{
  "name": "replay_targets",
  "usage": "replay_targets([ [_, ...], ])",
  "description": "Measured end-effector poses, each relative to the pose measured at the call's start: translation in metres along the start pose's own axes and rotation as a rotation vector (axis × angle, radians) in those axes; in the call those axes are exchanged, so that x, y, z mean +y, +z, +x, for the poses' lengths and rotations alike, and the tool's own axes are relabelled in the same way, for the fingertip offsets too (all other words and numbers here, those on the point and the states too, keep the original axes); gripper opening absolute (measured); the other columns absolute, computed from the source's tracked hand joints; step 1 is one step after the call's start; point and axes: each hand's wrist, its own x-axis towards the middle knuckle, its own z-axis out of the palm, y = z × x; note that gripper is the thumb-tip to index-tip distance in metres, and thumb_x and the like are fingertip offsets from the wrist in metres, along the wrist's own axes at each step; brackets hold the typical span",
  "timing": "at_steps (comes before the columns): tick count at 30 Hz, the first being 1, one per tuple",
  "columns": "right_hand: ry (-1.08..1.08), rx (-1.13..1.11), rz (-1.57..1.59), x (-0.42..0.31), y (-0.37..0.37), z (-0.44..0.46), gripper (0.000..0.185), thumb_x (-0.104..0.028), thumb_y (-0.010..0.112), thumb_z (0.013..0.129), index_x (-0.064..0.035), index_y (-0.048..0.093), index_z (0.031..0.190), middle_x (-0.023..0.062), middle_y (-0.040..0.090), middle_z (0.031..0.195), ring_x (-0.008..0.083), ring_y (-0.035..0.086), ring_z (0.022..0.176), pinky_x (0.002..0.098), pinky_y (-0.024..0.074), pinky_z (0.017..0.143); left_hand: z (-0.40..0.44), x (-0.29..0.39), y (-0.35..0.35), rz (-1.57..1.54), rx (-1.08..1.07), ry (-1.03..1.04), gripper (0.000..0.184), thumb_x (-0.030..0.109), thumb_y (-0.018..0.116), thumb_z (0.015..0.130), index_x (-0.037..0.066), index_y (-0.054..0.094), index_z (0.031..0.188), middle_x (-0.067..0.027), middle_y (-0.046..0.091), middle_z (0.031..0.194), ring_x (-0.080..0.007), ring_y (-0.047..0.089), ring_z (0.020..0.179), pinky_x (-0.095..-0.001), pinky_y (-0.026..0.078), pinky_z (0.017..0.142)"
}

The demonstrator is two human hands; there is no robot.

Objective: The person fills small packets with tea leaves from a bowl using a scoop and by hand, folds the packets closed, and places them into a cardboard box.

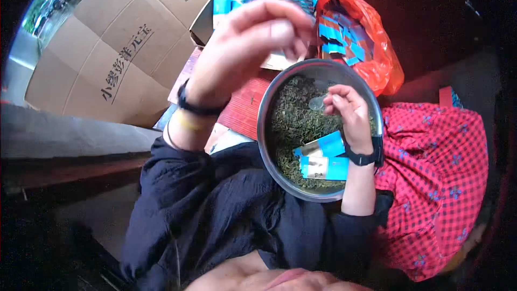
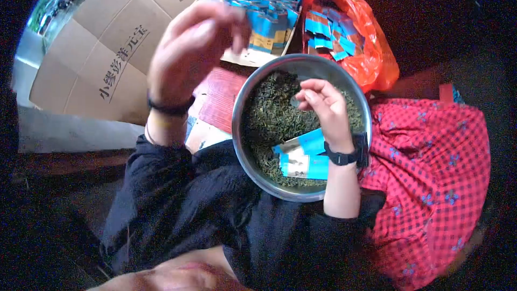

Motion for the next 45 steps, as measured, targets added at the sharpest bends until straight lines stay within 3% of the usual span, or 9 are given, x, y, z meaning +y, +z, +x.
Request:
replay_targets([
  [3, 0.023, -0.024, 0.080, 0.004, 0.003, 0.002, 0.021, -0.014, 0.057, 0.093, -0.0013, 0.058, 0.110, 0.0066, 0.066, 0.092, 0.0105, 0.062, 0.078, 0.0235, 0.0504, 0.072, -0.031, 0.033, 0.056, -0.219, -0.296, 0.140, 0.013, 0.019, 0.060, 0.089, 0.006, 0.059, 0.089, -0.0158, 0.062, 0.077, -0.0296, 0.058, 0.071, -0.0360, 0.048, 0.063],
  [4, 0.052, -0.036, 0.051, -0.001, 0.004, 0.000, 0.021, -0.015, 0.057, 0.093, -0.0014, 0.059, 0.109, 0.0065, 0.066, 0.093, 0.0105, 0.063, 0.078, 0.0233, 0.0505, 0.073, -0.029, 0.032, 0.064, -0.564, -0.633, 0.098, 0.023, 0.017, 0.056, 0.091, -0.005, 0.062, 0.097, -0.0196, 0.061, 0.096, -0.0324, 0.060, 0.086, -0.0406, 0.047, 0.077],
  [8, 0.046, -0.087, -0.020, -0.001, 0.008, -0.002, 0.021, -0.015, 0.057, 0.094, -0.0009, 0.059, 0.109, 0.0049, 0.065, 0.090, 0.0089, 0.060, 0.076, 0.0226, 0.0496, 0.071, -0.006, 0.054, 0.064, -0.471, -1.049, 0.010, 0.025, 0.021, 0.054, 0.095, -0.002, 0.063, 0.094, -0.0185, 0.061, 0.096, -0.0269, 0.059, 0.078, -0.0393, 0.050, 0.066],
  [11, 0.049, -0.134, -0.011, 0.001, 0.009, -0.002, 0.021, -0.015, 0.057, 0.094, -0.0009, 0.059, 0.110, 0.0046, 0.065, 0.091, 0.0088, 0.060, 0.077, 0.0225, 0.0494, 0.072, -0.037, 0.066, 0.065, -0.323, -0.688, 0.157, 0.016, 0.006, 0.054, 0.093, -0.003, 0.067, 0.089, -0.0202, 0.064, 0.098, -0.0289, 0.059, 0.078, -0.0347, 0.051, 0.069],
  [28, 0.091, -0.003, -0.115, 0.025, -0.022, 0.016, 0.020, -0.014, 0.055, 0.094, -0.0033, 0.060, 0.110, 0.0010, 0.064, 0.092, 0.0062, 0.060, 0.078, 0.0217, 0.0498, 0.072, -0.067, 0.091, 0.080, -0.274, -0.784, 0.122, 0.013, 0.009, 0.057, 0.092, -0.001, 0.067, 0.093, -0.0179, 0.065, 0.099, -0.0278, 0.060, 0.081, -0.0343, 0.049, 0.068],
  [30, -0.160, 0.087, -0.485, 0.045, -0.034, 0.024, 0.017, -0.012, 0.055, 0.094, -0.0022, 0.062, 0.106, 0.0005, 0.065, 0.091, 0.0070, 0.060, 0.078, 0.0215, 0.0491, 0.073, -0.072, 0.093, 0.082, -0.296, -0.793, 0.088, 0.013, 0.008, 0.057, 0.092, 0.000, 0.067, 0.094, -0.0180, 0.065, 0.100, -0.0270, 0.060, 0.082, -0.0340, 0.049, 0.068],
  [35, -0.036, 0.166, -0.982, 0.054, -0.048, 0.023, 0.025, -0.020, 0.060, 0.081, -0.0066, 0.065, 0.101, 0.0151, 0.068, 0.089, 0.0278, 0.066, 0.083, 0.0386, 0.0503, 0.074, -0.069, 0.099, 0.095, -0.250, -0.803, 0.114, 0.013, 0.008, 0.058, 0.092, 0.000, 0.067, 0.094, -0.0181, 0.065, 0.102, -0.0264, 0.061, 0.082, -0.0338, 0.049, 0.068],
  [40, -0.106, 0.107, -1.015, 0.071, -0.052, 0.027, 0.031, -0.025, 0.060, 0.079, -0.0089, 0.064, 0.105, 0.0143, 0.068, 0.098, 0.0310, 0.065, 0.092, 0.0400, 0.0502, 0.080, -0.060, 0.098, 0.099, -0.263, -1.139, 0.147, 0.027, 0.024, 0.063, 0.091, -0.002, 0.063, 0.100, -0.0173, 0.063, 0.095, -0.0246, 0.057, 0.077, -0.0331, 0.049, 0.067],
  [45, -0.028, -0.023, -1.244, 0.052, -0.027, 0.014, 0.035, -0.033, 0.067, 0.077, -0.0096, 0.064, 0.102, 0.0118, 0.068, 0.095, 0.0293, 0.064, 0.092, 0.0398, 0.0499, 0.081, -0.073, 0.066, 0.089, 0.094, -0.961, 0.058, 0.018, 0.012, 0.061, 0.089, -0.002, 0.062, 0.099, -0.0169, 0.062, 0.092, -0.0286, 0.061, 0.083, -0.0372, 0.049, 0.072],
])
